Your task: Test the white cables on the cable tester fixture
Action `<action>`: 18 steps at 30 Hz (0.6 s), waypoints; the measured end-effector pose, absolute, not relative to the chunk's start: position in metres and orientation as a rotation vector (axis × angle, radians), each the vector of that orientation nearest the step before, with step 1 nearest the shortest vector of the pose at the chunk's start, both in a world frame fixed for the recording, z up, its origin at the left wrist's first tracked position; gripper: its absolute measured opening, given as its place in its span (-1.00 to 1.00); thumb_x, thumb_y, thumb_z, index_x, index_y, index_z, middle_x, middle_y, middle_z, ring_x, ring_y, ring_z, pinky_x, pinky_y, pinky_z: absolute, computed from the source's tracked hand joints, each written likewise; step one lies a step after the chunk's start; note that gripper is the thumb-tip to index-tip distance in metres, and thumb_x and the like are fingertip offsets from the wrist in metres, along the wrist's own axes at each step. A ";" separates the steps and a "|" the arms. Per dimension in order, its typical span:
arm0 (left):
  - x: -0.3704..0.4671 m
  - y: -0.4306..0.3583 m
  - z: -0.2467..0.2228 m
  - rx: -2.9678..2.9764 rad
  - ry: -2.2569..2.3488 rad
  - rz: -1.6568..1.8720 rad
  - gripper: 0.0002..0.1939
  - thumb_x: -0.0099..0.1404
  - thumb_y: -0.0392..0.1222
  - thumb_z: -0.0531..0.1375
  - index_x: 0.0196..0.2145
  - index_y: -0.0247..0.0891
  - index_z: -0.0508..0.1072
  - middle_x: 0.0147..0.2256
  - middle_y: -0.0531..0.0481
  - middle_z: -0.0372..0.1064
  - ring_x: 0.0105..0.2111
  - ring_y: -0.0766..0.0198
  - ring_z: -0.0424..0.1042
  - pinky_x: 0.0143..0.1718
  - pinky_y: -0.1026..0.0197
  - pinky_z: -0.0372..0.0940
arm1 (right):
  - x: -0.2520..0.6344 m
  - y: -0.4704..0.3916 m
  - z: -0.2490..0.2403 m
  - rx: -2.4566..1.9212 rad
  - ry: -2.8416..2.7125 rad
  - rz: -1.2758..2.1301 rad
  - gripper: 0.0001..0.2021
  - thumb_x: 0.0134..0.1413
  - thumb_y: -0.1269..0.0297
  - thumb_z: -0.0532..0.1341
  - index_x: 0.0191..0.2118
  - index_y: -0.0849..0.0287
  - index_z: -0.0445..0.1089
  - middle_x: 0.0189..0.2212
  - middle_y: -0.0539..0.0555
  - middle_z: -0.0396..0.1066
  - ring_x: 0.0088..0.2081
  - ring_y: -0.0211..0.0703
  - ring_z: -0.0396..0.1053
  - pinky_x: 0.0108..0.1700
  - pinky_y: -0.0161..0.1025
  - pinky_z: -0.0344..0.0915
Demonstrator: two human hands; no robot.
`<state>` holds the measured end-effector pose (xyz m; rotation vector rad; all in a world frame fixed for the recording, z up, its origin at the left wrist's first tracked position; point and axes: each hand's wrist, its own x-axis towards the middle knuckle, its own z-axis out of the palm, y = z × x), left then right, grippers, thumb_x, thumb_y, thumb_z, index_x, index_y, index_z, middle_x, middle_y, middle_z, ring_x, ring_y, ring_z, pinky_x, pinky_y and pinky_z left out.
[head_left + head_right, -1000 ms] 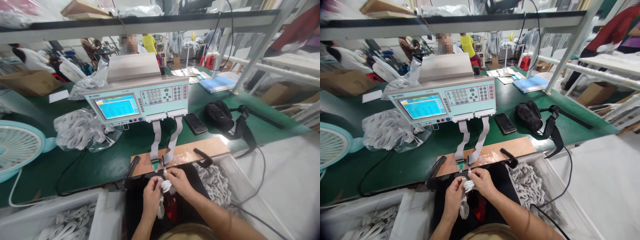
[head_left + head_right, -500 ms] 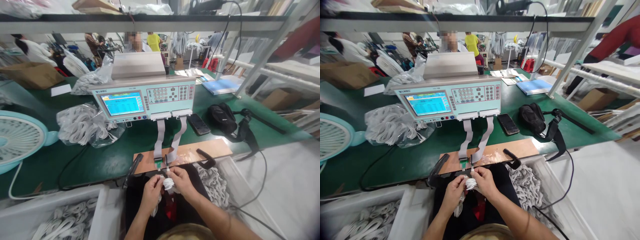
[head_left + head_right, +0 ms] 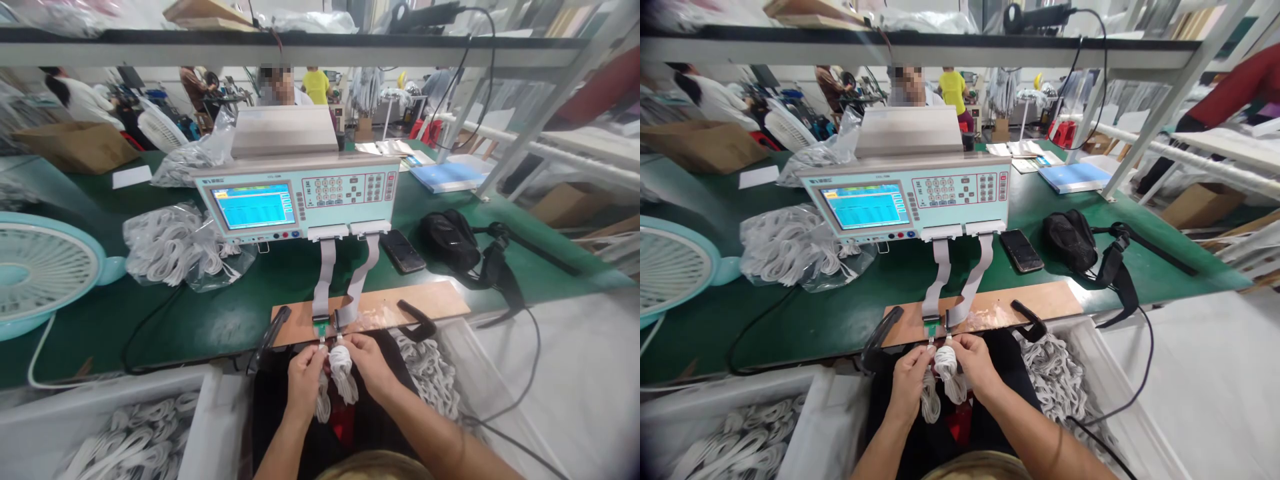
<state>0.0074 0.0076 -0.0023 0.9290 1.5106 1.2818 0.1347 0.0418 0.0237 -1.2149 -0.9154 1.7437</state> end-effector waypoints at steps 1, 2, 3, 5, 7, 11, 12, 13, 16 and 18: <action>0.007 0.007 -0.003 0.935 1.513 1.279 -0.71 0.17 -0.09 0.15 -0.61 -0.31 0.37 -0.66 0.12 0.22 -0.60 0.37 0.19 -0.53 0.35 0.12 | 0.135 0.042 0.023 -1.212 -0.915 1.750 -0.59 -0.23 -0.04 0.32 -0.58 0.28 0.35 -0.70 -0.05 0.28 -0.62 -0.35 0.12 -0.53 -0.35 0.08; 0.006 0.007 -0.003 0.950 1.514 1.275 -0.71 0.17 -0.09 0.15 -0.62 -0.30 0.36 -0.65 0.12 0.22 -0.60 0.37 0.20 -0.53 0.35 0.12 | 0.135 0.042 0.023 -1.205 -0.908 1.757 -0.60 -0.22 -0.03 0.33 -0.58 0.28 0.35 -0.69 -0.05 0.28 -0.62 -0.35 0.12 -0.53 -0.35 0.08; 0.005 0.007 -0.003 0.969 1.511 1.272 -0.71 0.17 -0.09 0.16 -0.63 -0.30 0.35 -0.65 0.12 0.22 -0.59 0.37 0.20 -0.52 0.35 0.12 | 0.135 0.042 0.022 -1.196 -0.897 1.765 -0.61 -0.22 -0.02 0.33 -0.58 0.28 0.35 -0.69 -0.04 0.28 -0.62 -0.35 0.13 -0.53 -0.35 0.08; 0.004 0.006 -0.004 1.001 1.503 1.266 -0.70 0.16 -0.10 0.17 -0.65 -0.29 0.33 -0.64 0.12 0.22 -0.58 0.37 0.21 -0.50 0.35 0.12 | 0.135 0.042 0.021 -1.178 -0.877 1.775 -0.62 -0.24 0.01 0.34 -0.60 0.27 0.34 -0.69 -0.04 0.29 -0.63 -0.36 0.13 -0.54 -0.36 0.07; 0.004 0.006 -0.004 0.989 1.500 1.269 -0.70 0.16 -0.10 0.17 -0.64 -0.30 0.35 -0.64 0.12 0.22 -0.57 0.37 0.21 -0.49 0.35 0.13 | 0.135 0.043 0.020 -1.169 -0.877 1.773 -0.62 -0.24 0.02 0.35 -0.61 0.27 0.34 -0.69 -0.04 0.29 -0.62 -0.36 0.13 -0.53 -0.36 0.07; 0.010 0.006 -0.006 0.851 1.473 1.312 -0.69 0.15 -0.03 0.18 -0.59 -0.31 0.39 -0.64 0.12 0.23 -0.59 0.37 0.20 -0.53 0.36 0.13 | 0.135 0.043 0.020 -1.160 -0.879 1.775 -0.63 -0.24 0.01 0.35 -0.59 0.28 0.36 -0.67 -0.03 0.31 -0.61 -0.33 0.15 -0.51 -0.35 0.09; 0.011 0.006 -0.007 0.826 1.470 1.320 -0.68 0.15 -0.01 0.19 -0.58 -0.32 0.39 -0.63 0.12 0.23 -0.60 0.37 0.20 -0.54 0.36 0.13 | 0.135 0.043 0.020 -1.161 -0.874 1.776 -0.62 -0.25 0.01 0.36 -0.60 0.27 0.36 -0.68 -0.03 0.31 -0.61 -0.33 0.15 -0.52 -0.35 0.08; 0.012 0.006 -0.009 0.817 1.474 1.325 -0.68 0.14 0.00 0.20 -0.57 -0.32 0.40 -0.63 0.12 0.23 -0.60 0.38 0.19 -0.54 0.36 0.13 | 0.135 0.043 0.020 -1.164 -0.869 1.777 -0.63 -0.26 0.01 0.36 -0.60 0.27 0.36 -0.68 -0.04 0.30 -0.61 -0.33 0.14 -0.51 -0.35 0.08; 0.013 0.006 -0.013 0.861 1.511 1.321 -0.67 0.15 0.01 0.20 -0.57 -0.32 0.40 -0.61 0.11 0.23 -0.57 0.38 0.19 -0.50 0.36 0.13 | 0.135 0.044 0.019 -1.167 -0.864 1.786 -0.64 -0.27 0.03 0.37 -0.60 0.27 0.37 -0.66 -0.03 0.32 -0.60 -0.33 0.15 -0.50 -0.36 0.09; 0.013 0.006 -0.013 0.876 1.530 1.309 -0.66 0.15 0.02 0.19 -0.58 -0.32 0.40 -0.61 0.11 0.23 -0.56 0.37 0.19 -0.50 0.36 0.12 | 0.135 0.044 0.018 -1.153 -0.865 1.807 -0.65 -0.25 0.04 0.37 -0.58 0.27 0.38 -0.65 -0.02 0.33 -0.59 -0.33 0.15 -0.49 -0.36 0.08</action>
